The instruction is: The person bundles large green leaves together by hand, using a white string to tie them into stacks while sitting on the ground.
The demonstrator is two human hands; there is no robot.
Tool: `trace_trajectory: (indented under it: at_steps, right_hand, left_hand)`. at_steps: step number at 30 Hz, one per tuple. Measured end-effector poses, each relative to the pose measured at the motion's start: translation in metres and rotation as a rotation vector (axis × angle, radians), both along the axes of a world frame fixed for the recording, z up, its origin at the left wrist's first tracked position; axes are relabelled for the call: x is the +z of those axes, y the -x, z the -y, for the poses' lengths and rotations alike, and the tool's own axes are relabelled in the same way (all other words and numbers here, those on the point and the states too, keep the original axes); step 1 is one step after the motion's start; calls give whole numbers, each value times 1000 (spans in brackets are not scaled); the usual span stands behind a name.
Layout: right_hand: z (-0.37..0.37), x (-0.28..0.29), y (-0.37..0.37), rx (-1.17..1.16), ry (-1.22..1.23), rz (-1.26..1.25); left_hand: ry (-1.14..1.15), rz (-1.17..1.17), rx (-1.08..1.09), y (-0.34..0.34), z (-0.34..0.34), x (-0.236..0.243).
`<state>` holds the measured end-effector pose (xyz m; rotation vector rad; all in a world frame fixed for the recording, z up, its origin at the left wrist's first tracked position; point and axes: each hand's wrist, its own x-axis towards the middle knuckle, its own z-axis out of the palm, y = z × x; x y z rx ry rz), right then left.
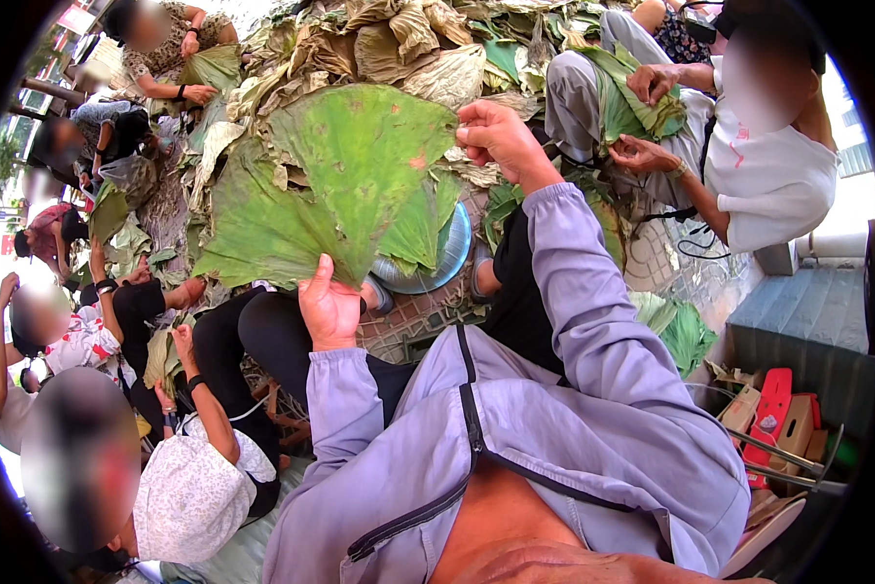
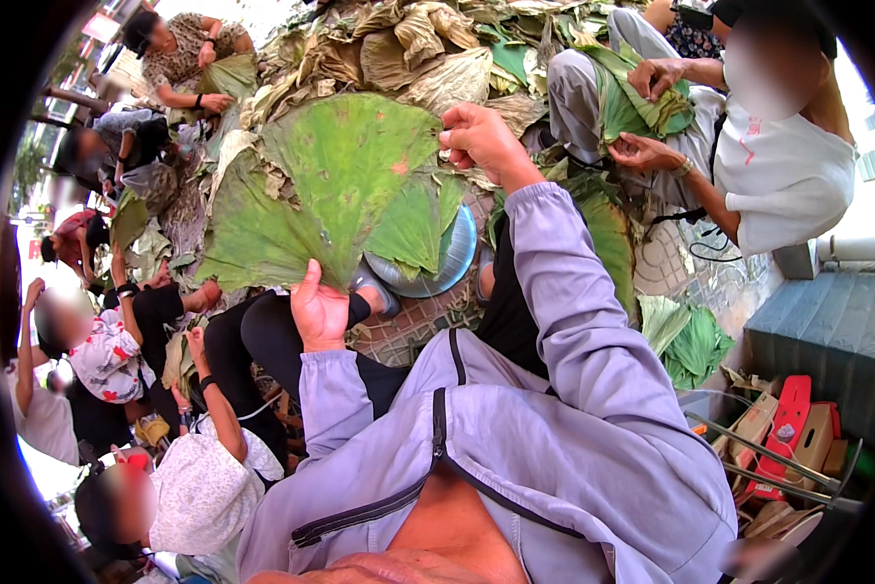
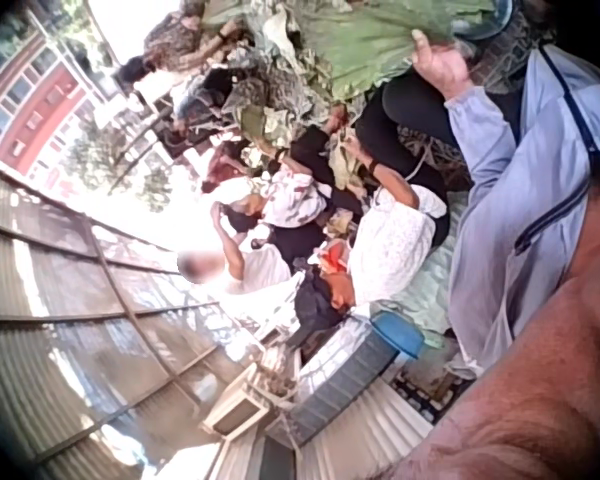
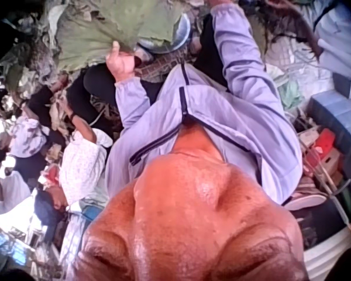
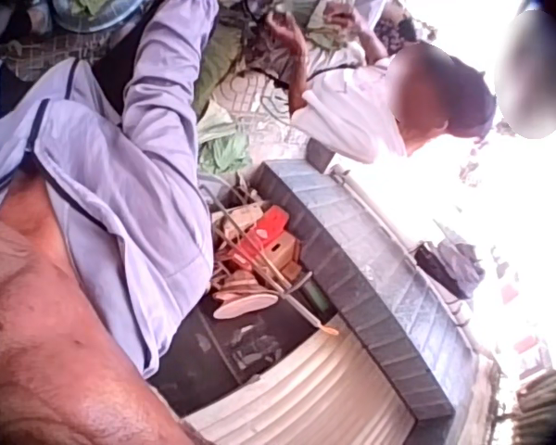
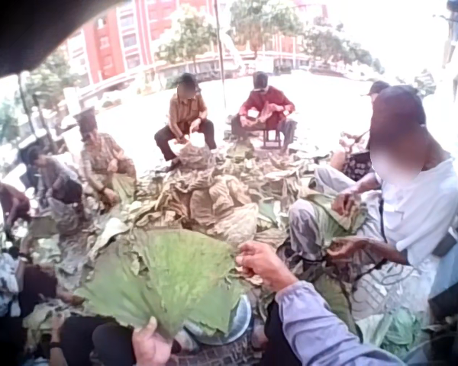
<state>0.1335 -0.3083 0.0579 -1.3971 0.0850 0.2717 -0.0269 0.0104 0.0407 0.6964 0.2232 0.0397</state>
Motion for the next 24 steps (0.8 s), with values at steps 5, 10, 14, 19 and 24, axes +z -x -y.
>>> trace_trajectory:
  at_steps: [5,10,14,19,24]
  right_hand:
    - [1,1,1,-17,28,29]
    - [0,-3,0,-53,54,83]
    - [0,-4,-2,-83,110,95]
    - [5,-5,-5,-219,185,158]
    - [11,-6,-4,-252,203,197]
  left_hand:
    - [-64,4,36,-2,-6,-12]
    - [-98,-12,72,-4,4,-10]
    - [-117,-22,101,-5,8,-11]
    - [-125,-44,149,-3,-8,-16]
    - [-130,-52,161,-2,-24,-17]
